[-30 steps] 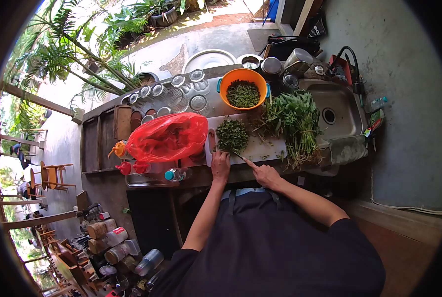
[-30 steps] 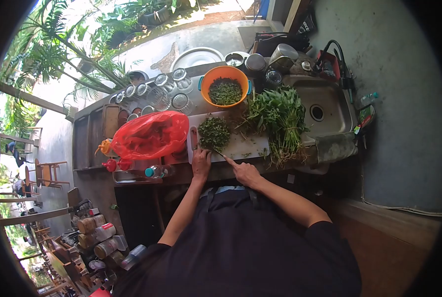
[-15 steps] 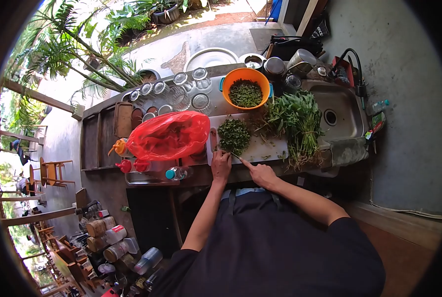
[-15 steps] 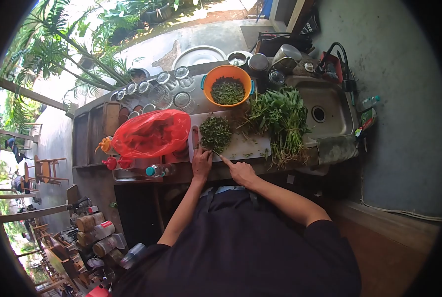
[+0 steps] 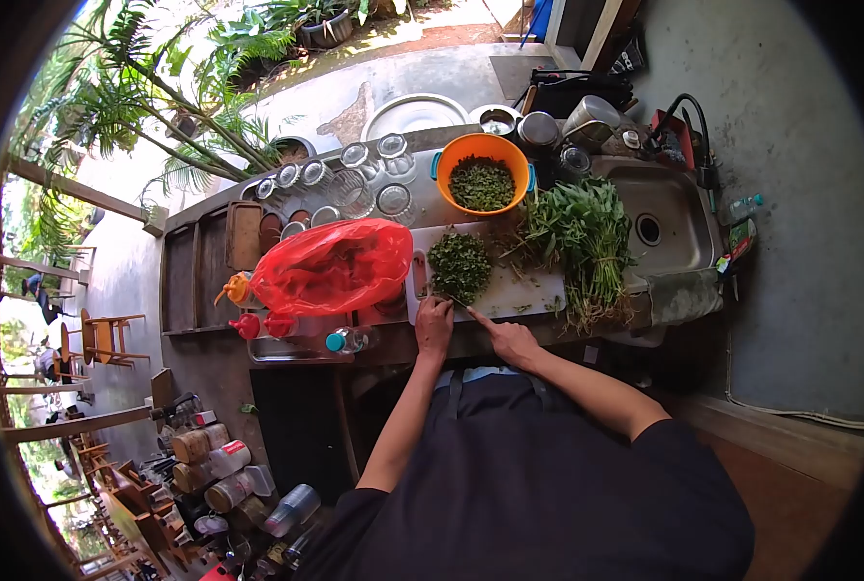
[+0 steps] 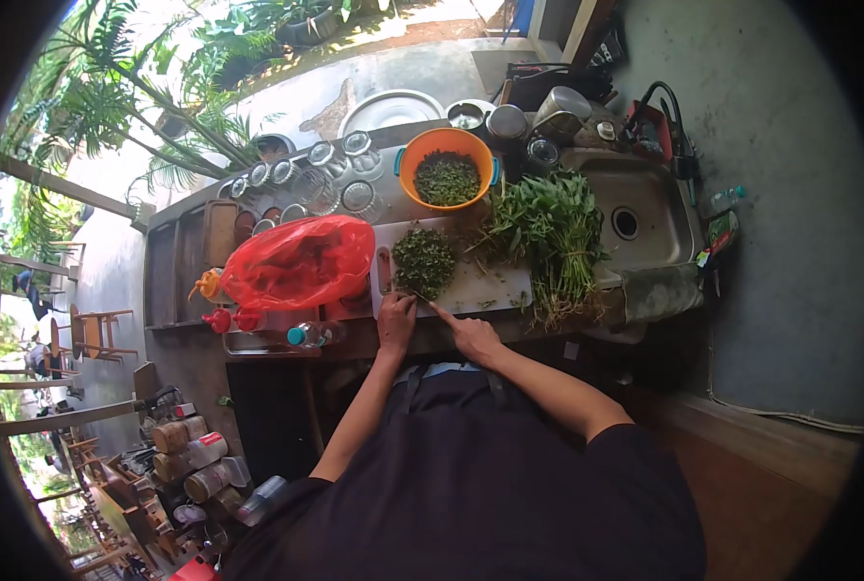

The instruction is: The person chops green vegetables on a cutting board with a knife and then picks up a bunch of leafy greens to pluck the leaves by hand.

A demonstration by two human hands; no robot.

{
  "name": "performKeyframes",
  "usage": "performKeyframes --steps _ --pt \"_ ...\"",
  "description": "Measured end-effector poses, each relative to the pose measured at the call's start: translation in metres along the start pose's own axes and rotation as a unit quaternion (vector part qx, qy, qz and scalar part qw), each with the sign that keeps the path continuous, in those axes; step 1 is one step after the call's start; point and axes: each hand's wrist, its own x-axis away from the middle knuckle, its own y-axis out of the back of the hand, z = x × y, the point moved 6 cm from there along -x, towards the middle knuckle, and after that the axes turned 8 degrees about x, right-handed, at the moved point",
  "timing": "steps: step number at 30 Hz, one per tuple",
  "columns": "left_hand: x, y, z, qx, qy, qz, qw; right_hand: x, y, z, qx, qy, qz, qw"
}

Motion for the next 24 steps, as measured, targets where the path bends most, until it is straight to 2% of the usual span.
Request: performKeyframes --steps 8,17,24 --pt "-0.001 -0.003 0.008 0.021 0.049 -0.004 0.999 0.003 0.021 0.003 0.036 0.01 0.025 0.999" --pt "-0.004 -0.001 0.001 0.001 0.033 0.01 0.999 0.016 0.054 0.006 0.041 0.002 0.031 0.999" --pt "0.0 -0.002 0.004 0.005 0.033 0.006 0.999 0.008 0.047 0.016 0.033 0.012 0.033 0.999"
